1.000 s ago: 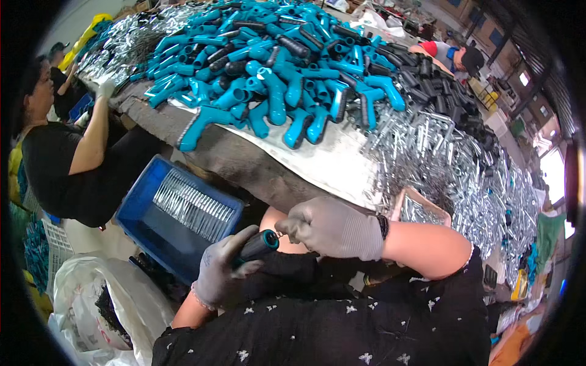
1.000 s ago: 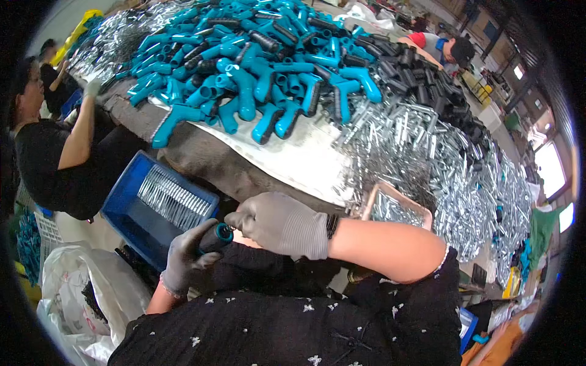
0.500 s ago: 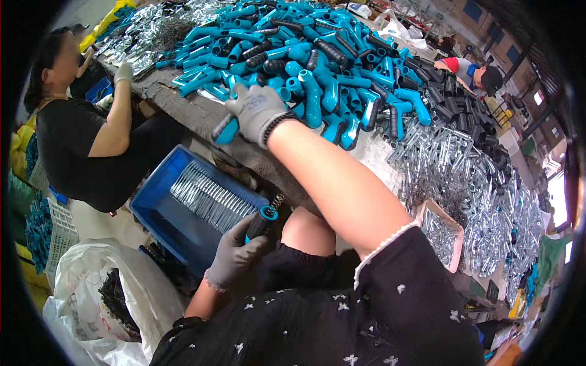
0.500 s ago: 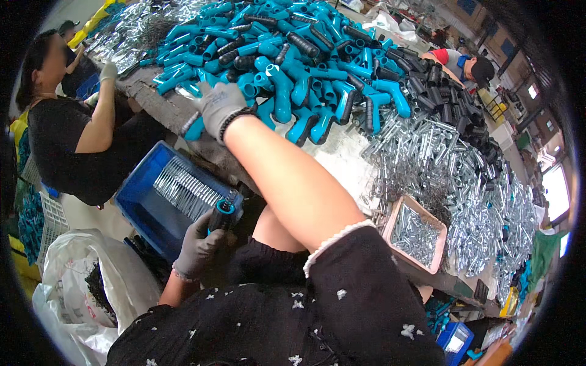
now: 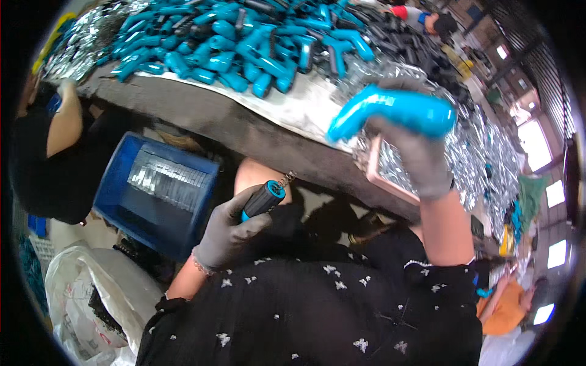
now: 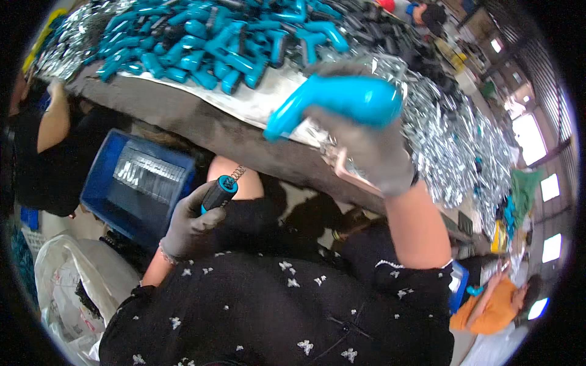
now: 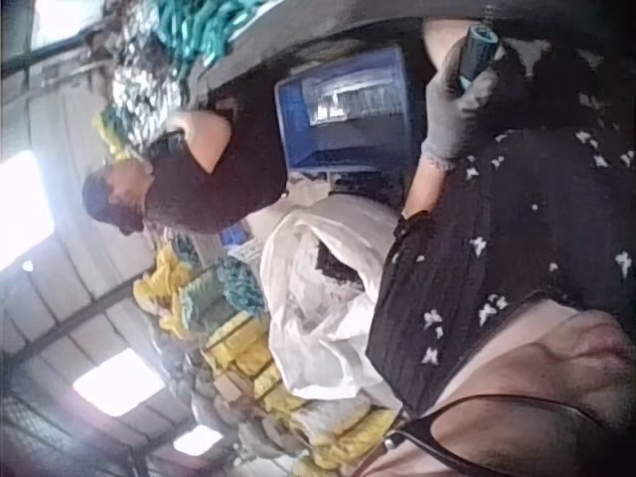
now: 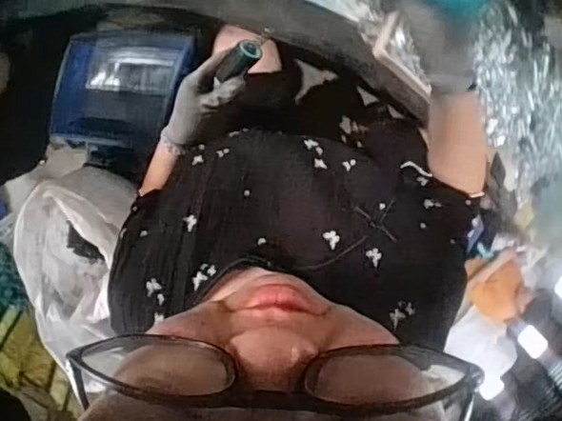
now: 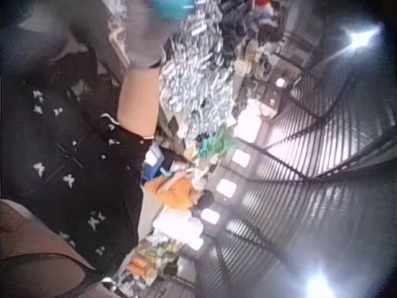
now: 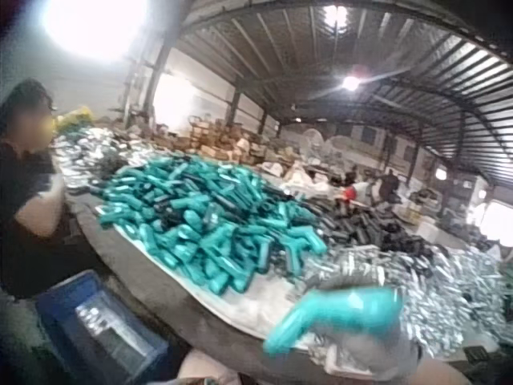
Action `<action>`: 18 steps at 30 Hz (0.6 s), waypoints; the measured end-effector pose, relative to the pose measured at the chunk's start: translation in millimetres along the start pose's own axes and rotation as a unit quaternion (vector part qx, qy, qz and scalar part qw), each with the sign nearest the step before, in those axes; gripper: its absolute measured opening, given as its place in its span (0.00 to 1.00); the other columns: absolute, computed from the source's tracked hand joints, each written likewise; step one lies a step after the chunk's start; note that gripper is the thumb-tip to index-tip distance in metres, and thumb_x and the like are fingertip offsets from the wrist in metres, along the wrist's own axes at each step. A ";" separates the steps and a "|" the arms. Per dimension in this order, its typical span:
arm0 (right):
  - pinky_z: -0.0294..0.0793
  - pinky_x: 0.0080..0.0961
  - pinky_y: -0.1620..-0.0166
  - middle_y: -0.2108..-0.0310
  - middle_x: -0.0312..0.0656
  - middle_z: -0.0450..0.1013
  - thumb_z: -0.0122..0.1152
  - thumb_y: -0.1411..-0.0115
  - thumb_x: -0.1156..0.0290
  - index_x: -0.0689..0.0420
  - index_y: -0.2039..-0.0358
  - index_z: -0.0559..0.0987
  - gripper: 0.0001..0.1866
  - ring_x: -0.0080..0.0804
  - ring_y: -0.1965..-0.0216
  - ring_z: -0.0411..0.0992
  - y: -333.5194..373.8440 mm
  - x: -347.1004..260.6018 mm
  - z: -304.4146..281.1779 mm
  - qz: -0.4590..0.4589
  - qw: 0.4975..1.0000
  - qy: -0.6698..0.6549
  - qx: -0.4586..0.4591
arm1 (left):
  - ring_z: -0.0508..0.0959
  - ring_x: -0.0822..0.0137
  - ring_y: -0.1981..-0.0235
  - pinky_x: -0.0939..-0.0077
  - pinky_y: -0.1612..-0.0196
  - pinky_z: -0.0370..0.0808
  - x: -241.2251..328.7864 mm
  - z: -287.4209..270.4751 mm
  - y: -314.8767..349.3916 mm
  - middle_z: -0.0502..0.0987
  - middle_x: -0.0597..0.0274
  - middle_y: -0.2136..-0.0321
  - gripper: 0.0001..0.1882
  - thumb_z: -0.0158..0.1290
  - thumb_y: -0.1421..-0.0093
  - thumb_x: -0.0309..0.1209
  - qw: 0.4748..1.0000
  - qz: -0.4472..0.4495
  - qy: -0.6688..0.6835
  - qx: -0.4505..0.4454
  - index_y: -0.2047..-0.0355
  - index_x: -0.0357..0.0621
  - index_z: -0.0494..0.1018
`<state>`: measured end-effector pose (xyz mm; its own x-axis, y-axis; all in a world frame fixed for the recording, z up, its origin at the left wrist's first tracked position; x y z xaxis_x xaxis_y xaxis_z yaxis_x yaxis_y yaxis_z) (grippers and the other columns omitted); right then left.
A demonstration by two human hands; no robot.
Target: The person assembles tools by inserting metal pins and springs into metal tubes, attaching the tubes into plastic handles, and fitting grips onto the assemblies by hand.
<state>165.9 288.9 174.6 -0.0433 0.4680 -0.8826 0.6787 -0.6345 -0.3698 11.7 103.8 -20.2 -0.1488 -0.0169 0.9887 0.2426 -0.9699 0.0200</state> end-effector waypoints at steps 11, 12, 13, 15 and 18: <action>0.75 0.31 0.51 0.54 0.44 0.74 0.64 0.39 0.75 0.59 0.42 0.68 0.26 0.29 0.56 0.76 183.8 10.3 -38.4 0.017 0.996 -0.070 -0.056 | 0.78 0.72 0.68 0.72 0.63 0.75 -11.0 130.4 5.2 0.79 0.57 0.68 0.27 0.63 0.41 0.34 0.966 0.013 -0.165 -0.198 0.44 0.38 0.70; 0.75 0.31 0.50 0.54 0.47 0.75 0.64 0.39 0.72 0.60 0.41 0.68 0.27 0.32 0.55 0.77 194.0 8.5 -46.2 0.026 0.998 0.030 -0.045 | 0.79 0.66 0.70 0.70 0.64 0.74 -6.8 141.4 6.9 0.79 0.53 0.69 0.27 0.63 0.41 0.35 0.962 0.016 -0.175 -0.211 0.44 0.38 0.70; 0.75 0.32 0.49 0.54 0.49 0.75 0.64 0.40 0.70 0.62 0.40 0.67 0.28 0.35 0.54 0.77 204.5 8.3 -54.8 0.038 0.990 0.130 -0.034 | 0.79 0.66 0.70 0.70 0.64 0.74 -8.9 149.8 6.9 0.79 0.53 0.69 0.27 0.63 0.41 0.35 0.959 0.014 -0.176 -0.220 0.44 0.38 0.70; 0.76 0.29 0.56 0.60 0.52 0.76 0.70 0.42 0.63 0.65 0.40 0.67 0.35 0.40 0.60 0.79 223.5 8.0 -66.9 0.030 0.977 0.207 -0.031 | 0.80 0.56 0.70 0.66 0.65 0.75 5.5 169.5 8.5 0.79 0.49 0.68 0.29 0.65 0.43 0.39 0.925 0.141 -0.269 -0.227 0.45 0.39 0.71; 0.72 0.33 0.73 0.73 0.50 0.75 0.71 0.45 0.52 0.66 0.38 0.64 0.43 0.43 0.77 0.75 248.7 3.7 -96.2 0.092 0.905 0.408 0.076 | 0.80 0.47 0.70 0.62 0.67 0.75 17.6 195.5 10.7 0.79 0.47 0.68 0.31 0.66 0.45 0.43 0.872 0.237 -0.360 -0.232 0.45 0.42 0.72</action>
<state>405.0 192.0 107.3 0.6577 0.6060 -0.4474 0.5091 -0.7954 -0.3289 199.0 140.5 26.4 0.5443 -0.4478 0.7094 -0.3253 -0.8921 -0.3136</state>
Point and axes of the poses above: each hand's wrist, its own y-axis away from the middle knuckle, its own z-axis out of the palm, x = y × z, the point moved 9 cm from there along -y, towards the middle knuckle
